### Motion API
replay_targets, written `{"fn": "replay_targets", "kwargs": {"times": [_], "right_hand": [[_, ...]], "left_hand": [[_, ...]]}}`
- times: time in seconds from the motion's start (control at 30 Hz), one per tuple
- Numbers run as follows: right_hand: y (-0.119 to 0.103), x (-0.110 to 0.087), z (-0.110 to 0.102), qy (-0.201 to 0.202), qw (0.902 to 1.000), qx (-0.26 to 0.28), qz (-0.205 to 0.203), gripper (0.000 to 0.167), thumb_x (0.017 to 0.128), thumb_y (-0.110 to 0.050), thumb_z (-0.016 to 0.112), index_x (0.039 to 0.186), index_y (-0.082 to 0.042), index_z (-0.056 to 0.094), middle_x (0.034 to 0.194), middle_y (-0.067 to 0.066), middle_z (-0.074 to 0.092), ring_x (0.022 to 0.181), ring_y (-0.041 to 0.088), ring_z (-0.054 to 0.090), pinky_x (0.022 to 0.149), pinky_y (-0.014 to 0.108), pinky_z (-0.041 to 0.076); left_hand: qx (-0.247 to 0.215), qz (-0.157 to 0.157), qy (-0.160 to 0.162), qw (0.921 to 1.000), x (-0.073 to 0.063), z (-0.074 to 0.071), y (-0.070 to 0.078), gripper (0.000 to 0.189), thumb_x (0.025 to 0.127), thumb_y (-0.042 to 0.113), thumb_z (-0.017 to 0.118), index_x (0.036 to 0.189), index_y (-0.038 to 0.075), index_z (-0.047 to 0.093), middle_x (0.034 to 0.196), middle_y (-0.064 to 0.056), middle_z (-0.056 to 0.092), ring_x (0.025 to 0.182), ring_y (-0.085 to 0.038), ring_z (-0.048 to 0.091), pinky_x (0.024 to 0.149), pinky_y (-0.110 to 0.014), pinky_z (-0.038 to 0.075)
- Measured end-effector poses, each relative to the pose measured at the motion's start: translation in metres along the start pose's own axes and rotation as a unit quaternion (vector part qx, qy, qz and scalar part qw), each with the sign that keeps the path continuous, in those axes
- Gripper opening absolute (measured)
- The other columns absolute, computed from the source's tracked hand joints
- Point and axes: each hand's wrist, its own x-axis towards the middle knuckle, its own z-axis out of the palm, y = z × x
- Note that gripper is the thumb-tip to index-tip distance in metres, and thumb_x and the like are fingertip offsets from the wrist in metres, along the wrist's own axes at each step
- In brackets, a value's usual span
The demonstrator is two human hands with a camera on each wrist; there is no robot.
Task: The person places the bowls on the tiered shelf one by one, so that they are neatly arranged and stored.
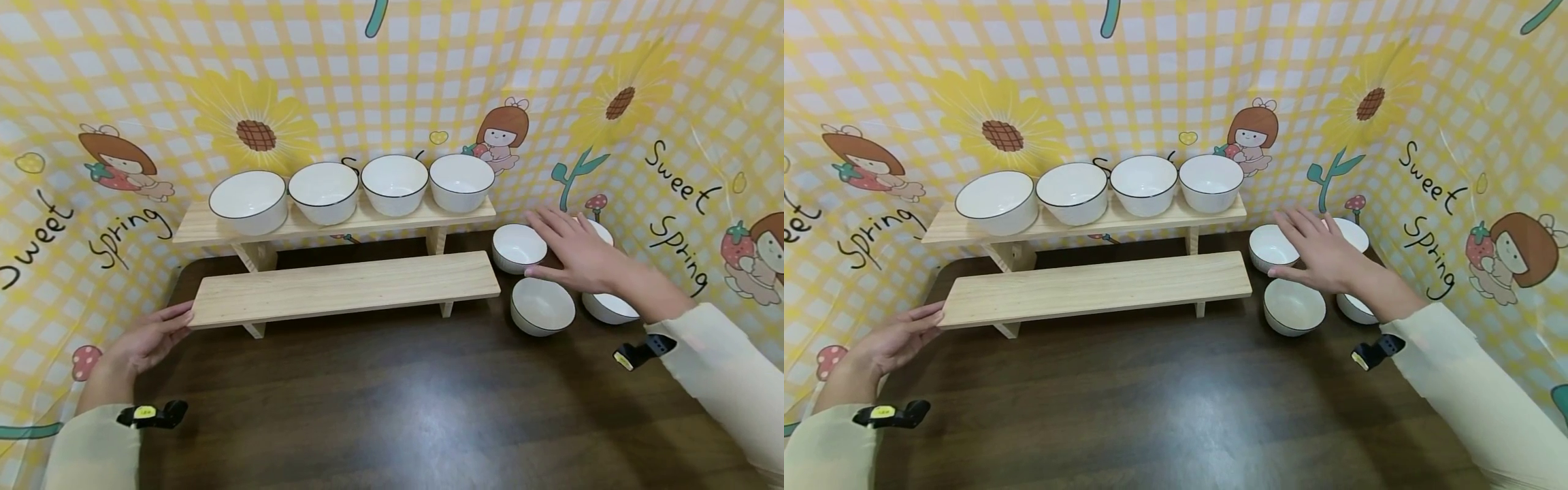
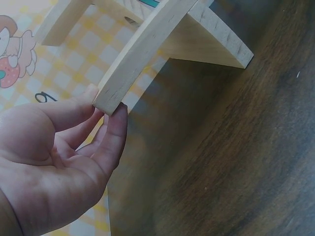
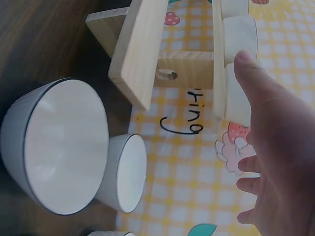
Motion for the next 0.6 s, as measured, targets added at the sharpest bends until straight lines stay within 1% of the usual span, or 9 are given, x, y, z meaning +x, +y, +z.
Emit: {"fn": "replay_targets", "kwargs": {"times": [0.17, 0.33, 0.43, 0.6], "right_hand": [[0.008, -0.01, 0.009, -0.001, 0.9998, 0.008, 0.019, 0.093, 0.096, -0.046, 0.069, 0.162, -0.004, 0.019, 0.164, 0.026, 0.019, 0.151, 0.047, 0.013, 0.115, 0.074, 0.009], [0.017, -0.02, 0.015, 0.004, 0.9987, 0.019, 0.046, 0.093, 0.095, -0.043, 0.071, 0.16, 0.001, 0.021, 0.161, 0.029, 0.022, 0.149, 0.047, 0.016, 0.114, 0.074, 0.011], [0.023, -0.027, 0.019, 0.012, 0.9981, 0.025, 0.055, 0.092, 0.095, -0.042, 0.072, 0.159, 0.004, 0.023, 0.159, 0.032, 0.025, 0.148, 0.049, 0.018, 0.113, 0.075, 0.011], [0.031, -0.037, 0.024, 0.015, 0.996, 0.045, 0.075, 0.092, 0.095, -0.04, 0.071, 0.158, 0.006, 0.022, 0.158, 0.034, 0.023, 0.147, 0.052, 0.017, 0.114, 0.074, 0.009]], "left_hand": [[0.003, -0.002, -0.002, 1.0, 0.0, -0.001, 0.0, 0.031, 0.103, 0.006, 0.06, 0.098, 0.029, 0.08, 0.1, 0.012, 0.072, 0.091, -0.001, 0.066, 0.08, -0.019, 0.056], [-0.001, 0.002, -0.007, 1.0, 0.001, -0.002, -0.001, 0.031, 0.103, 0.006, 0.059, 0.099, 0.028, 0.08, 0.1, 0.011, 0.072, 0.092, -0.002, 0.067, 0.08, -0.019, 0.056], [-0.007, 0.007, -0.013, 0.9999, 0.001, -0.002, -0.001, 0.032, 0.103, 0.004, 0.058, 0.1, 0.027, 0.08, 0.101, 0.011, 0.073, 0.093, -0.002, 0.067, 0.081, -0.019, 0.056], [-0.007, 0.003, -0.012, 0.9999, 0.0, -0.002, 0.0, 0.032, 0.103, 0.005, 0.058, 0.1, 0.027, 0.08, 0.101, 0.011, 0.073, 0.093, -0.001, 0.066, 0.081, -0.018, 0.055]]}}
